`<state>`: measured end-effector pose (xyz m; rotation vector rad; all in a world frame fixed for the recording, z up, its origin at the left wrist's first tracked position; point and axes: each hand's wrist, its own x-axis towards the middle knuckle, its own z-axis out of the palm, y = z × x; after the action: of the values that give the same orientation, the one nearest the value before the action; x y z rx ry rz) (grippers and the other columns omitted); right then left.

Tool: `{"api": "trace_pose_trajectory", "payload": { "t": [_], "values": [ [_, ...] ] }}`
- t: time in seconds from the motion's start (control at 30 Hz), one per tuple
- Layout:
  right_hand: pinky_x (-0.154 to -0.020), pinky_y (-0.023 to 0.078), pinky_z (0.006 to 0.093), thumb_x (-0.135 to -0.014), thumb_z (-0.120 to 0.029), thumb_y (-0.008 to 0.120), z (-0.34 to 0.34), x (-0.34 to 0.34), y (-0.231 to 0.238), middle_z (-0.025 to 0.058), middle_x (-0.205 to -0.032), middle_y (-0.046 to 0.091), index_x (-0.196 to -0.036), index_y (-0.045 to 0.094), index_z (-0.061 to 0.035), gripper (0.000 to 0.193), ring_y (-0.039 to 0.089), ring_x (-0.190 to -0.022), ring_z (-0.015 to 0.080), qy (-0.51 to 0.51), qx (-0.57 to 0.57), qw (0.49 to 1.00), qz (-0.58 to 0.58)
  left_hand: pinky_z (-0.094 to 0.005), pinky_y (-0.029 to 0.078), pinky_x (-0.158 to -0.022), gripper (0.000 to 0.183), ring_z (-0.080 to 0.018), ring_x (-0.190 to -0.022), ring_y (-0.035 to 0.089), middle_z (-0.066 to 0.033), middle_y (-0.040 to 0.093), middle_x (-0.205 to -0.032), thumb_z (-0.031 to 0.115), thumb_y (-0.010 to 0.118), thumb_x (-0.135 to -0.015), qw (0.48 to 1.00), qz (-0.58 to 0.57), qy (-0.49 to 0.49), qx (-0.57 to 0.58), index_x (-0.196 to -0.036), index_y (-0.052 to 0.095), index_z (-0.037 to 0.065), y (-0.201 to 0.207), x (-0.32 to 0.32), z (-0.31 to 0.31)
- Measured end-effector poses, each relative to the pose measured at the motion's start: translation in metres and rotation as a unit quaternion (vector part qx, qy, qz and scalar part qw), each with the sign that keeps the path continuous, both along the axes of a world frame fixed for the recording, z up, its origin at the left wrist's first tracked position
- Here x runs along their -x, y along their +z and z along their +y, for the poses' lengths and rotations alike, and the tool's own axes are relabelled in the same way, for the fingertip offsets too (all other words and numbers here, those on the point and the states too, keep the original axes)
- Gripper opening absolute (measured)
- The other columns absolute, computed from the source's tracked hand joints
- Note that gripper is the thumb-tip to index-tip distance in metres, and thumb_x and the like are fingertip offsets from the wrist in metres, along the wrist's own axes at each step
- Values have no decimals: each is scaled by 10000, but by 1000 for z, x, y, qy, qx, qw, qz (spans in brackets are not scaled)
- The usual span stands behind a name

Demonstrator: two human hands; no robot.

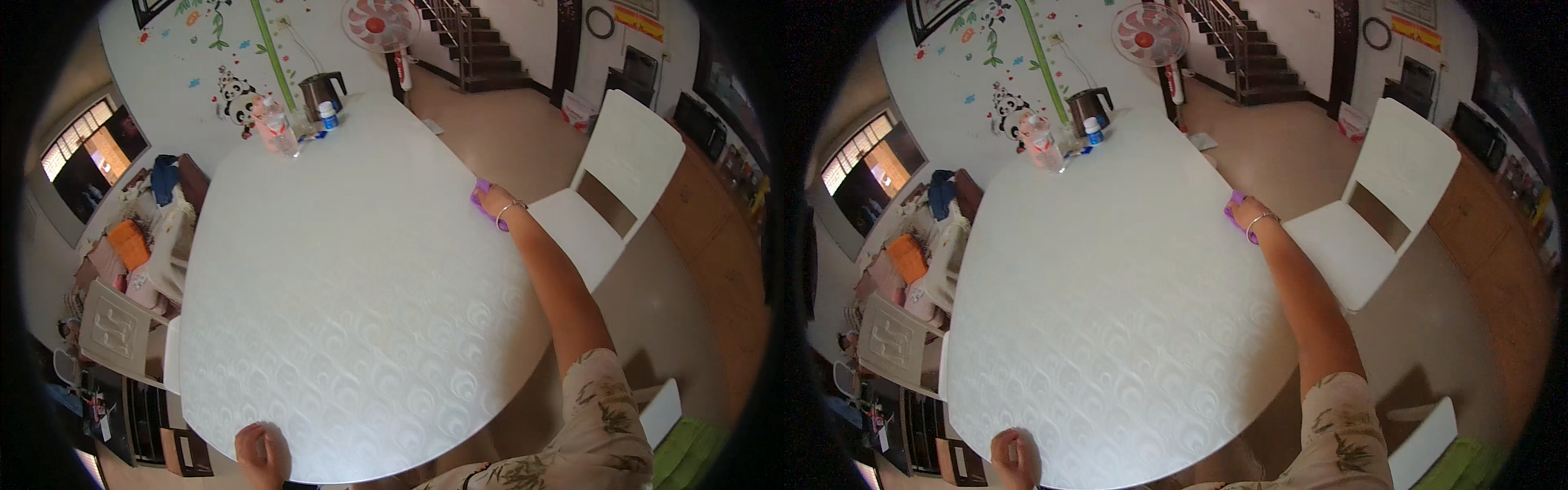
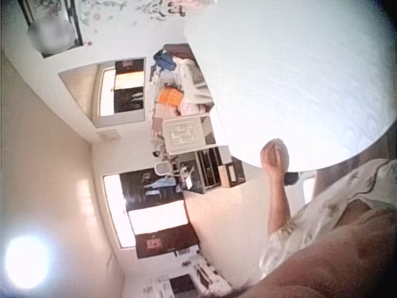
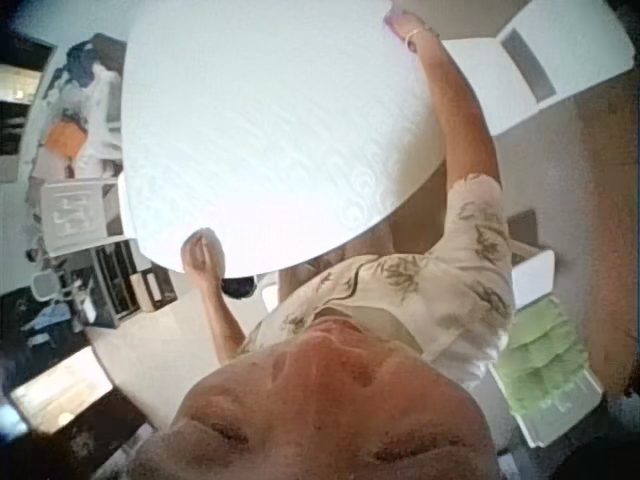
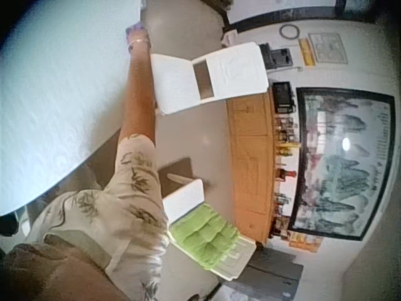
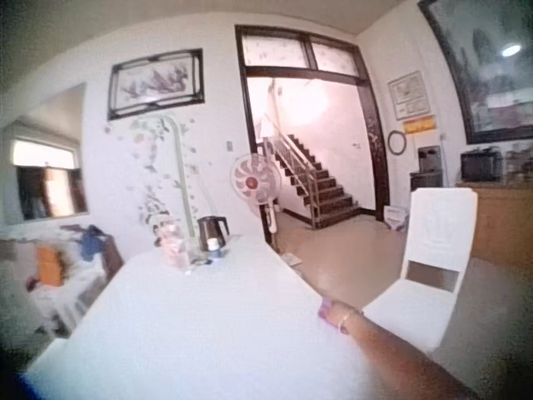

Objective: The person wipes a white dining table with a purple cloth. They move a black kettle, a pink water bottle, a clear water bottle, and small containers to the side to clean underneath, then wipe the entire surface.

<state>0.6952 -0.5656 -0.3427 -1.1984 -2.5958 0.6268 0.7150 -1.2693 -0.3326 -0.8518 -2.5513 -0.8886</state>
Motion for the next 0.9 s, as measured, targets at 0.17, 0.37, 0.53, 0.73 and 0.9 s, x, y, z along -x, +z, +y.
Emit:
{"api": "trace_pose_trajectory", "payload": {
  "t": [0.17, 0.37, 0.53, 0.73, 0.9],
  "values": [
    [-1039, 401, 467, -958, -456, 417, -16, 48, 13, 220, -1415, 454, -1437, 339, -82, 613, 477, -1272, 382, 3, -16, 999, -42, -401, 488, -945, 303, -302, -1082, 593, -184, 571, -1242, 131, 630, -924, 999, -37, 6, 29, -1186, 584, -15, 0, -1, -13],
    [-1156, 125, 537, -952, -533, 386, -114, 43, 26, 90, -1593, 206, -1527, 233, -286, 644, 166, -1463, 323, 188, -97, 968, -138, -417, 475, -851, 111, -350, -932, 606, -172, 653, -970, 50, 631, -838, 996, -24, 62, -57, -936, 639, -3, 8, -8, 5],
    [-1155, 91, 562, -926, -544, 427, -248, 3, 39, 98, -1594, 202, -1517, 266, -298, 660, 155, -1460, 338, 359, -110, 911, -173, -381, 474, -872, 130, -315, -959, 609, -159, 651, -987, 42, 625, -852, 994, -31, 45, -91, -967, 645, -16, 4, -4, 9],
    [-1157, 152, 496, -911, -499, 501, -354, -67, 22, 114, -1556, 283, -1481, 356, -288, 625, 221, -1441, 305, 487, -118, 863, -64, -385, 479, -876, 159, -323, -972, 615, -163, 658, -1005, 89, 644, -854, 993, -23, 16, -115, -976, 654, -11, -5, 4, 1],
    [-1083, 298, 526, -836, -460, 607, -239, -149, 20, 103, -1415, 473, -1372, 506, -238, 588, 424, -1307, 340, 227, -166, 959, -18, -389, 479, -888, 166, -331, -997, 615, -169, 664, -1030, 96, 648, -850, 995, 1, -11, -94, -979, 668, -6, -3, 7, 0]
  ]
}}
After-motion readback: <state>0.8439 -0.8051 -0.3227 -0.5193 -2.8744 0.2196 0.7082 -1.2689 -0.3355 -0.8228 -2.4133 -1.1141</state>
